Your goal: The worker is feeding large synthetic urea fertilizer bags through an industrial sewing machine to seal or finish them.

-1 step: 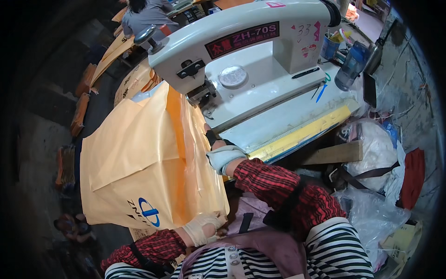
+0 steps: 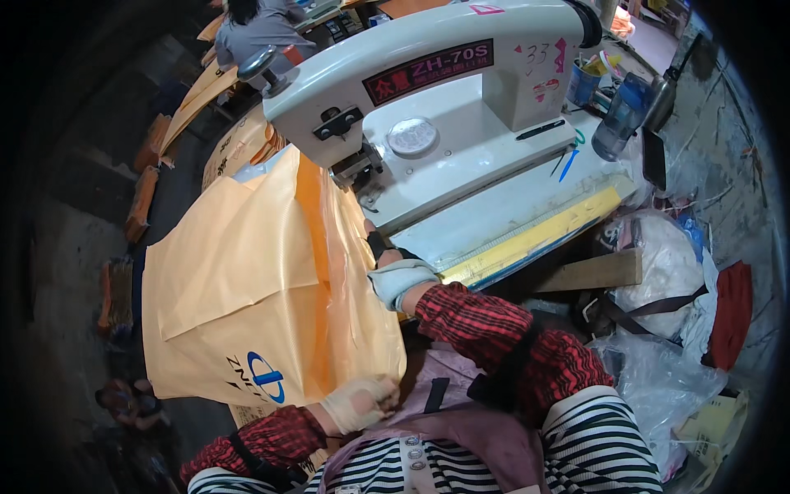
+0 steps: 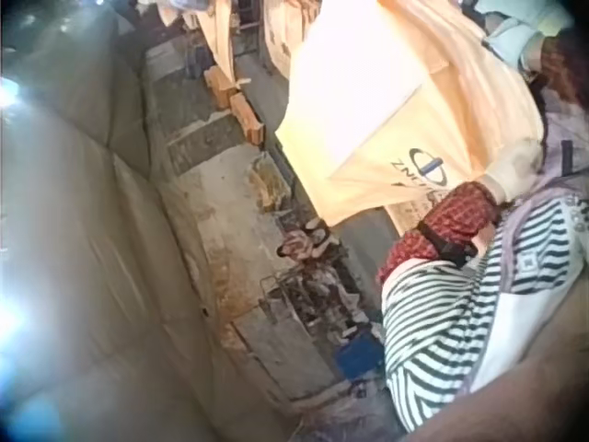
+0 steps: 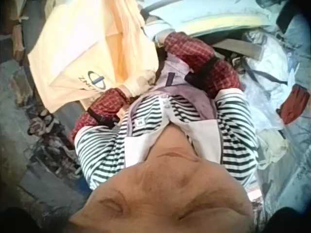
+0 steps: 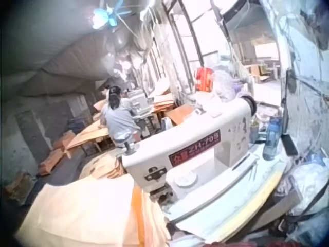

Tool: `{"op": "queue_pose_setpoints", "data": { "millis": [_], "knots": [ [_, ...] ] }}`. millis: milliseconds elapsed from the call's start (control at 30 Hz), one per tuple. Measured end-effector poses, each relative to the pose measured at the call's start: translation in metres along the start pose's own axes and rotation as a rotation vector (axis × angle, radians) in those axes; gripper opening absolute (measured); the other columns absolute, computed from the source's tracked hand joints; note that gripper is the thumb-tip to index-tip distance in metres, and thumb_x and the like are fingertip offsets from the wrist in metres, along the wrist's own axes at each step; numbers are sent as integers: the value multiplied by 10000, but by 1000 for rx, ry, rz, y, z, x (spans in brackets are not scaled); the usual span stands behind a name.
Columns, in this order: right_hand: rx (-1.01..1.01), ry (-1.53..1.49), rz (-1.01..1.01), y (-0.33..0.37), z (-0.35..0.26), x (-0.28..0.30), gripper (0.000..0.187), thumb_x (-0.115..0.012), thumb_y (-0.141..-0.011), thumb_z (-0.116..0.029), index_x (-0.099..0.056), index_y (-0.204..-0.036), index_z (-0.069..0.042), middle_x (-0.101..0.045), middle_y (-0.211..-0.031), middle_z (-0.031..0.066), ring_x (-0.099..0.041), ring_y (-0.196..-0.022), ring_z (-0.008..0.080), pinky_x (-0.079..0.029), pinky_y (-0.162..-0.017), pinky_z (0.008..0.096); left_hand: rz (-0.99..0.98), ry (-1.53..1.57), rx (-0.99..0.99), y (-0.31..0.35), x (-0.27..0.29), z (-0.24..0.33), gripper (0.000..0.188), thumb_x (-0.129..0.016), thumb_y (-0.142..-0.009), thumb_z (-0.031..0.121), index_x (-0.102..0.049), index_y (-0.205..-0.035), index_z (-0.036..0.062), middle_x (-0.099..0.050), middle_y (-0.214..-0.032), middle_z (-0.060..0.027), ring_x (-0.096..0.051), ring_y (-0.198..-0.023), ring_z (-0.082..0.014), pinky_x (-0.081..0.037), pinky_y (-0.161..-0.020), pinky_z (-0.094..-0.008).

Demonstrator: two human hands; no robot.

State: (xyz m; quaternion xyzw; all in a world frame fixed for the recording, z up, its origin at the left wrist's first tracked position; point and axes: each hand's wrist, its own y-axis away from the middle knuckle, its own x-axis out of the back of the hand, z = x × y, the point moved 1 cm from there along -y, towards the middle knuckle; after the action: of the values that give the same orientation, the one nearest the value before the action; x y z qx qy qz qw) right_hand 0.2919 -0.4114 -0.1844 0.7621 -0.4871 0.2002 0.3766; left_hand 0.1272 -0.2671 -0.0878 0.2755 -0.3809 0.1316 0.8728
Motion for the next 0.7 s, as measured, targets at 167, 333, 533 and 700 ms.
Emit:
{"op": "queue_pose_setpoints", "data": {
  "millis": [167, 333, 533, 700],
  "knots": [
    [75, 386, -39, -4, 27, -33, 504, -461, -876, -268, -326, -1351, -170, -611, -929, 225, -602, -813, 374, -467, -737, 449, 853, 831, 479, 1, 41, -18, 137, -511, -900, 153, -541, -898, 19, -520, -725, -86, -505, -647, -208, -447, -629, -319],
    [-35, 206, -41, 3, 1, -16, 597, -461, -871, -228, -200, -1407, -184, -615, -873, 236, -618, -748, 363, -474, -643, 445, -173, 104, 155, 1, -13, -7, 408, -590, -801, 424, -610, -878, 23, -588, -835, -192, -581, -814, -335, -462, -726, -391],
    [-116, 25, -36, 30, -13, 24, 564, -499, -853, -245, -307, -1373, -141, -628, -867, 221, -632, -751, 346, -486, -653, 443, 78, 63, 209, 33, 112, -5, 275, -593, -714, 305, -638, -753, 36, -605, -757, -165, -584, -766, -359, -460, -701, -426],
    [264, 231, -50, 83, -67, 73, 254, -570, -807, -225, -621, -917, -1, -620, -917, 230, -629, -842, 317, -492, -721, 401, -36, -180, -497, 5, 104, 100, 144, -583, -631, 223, -619, -598, 88, -612, -674, -93, -600, -683, -269, -409, -618, -382]
  ]
}}
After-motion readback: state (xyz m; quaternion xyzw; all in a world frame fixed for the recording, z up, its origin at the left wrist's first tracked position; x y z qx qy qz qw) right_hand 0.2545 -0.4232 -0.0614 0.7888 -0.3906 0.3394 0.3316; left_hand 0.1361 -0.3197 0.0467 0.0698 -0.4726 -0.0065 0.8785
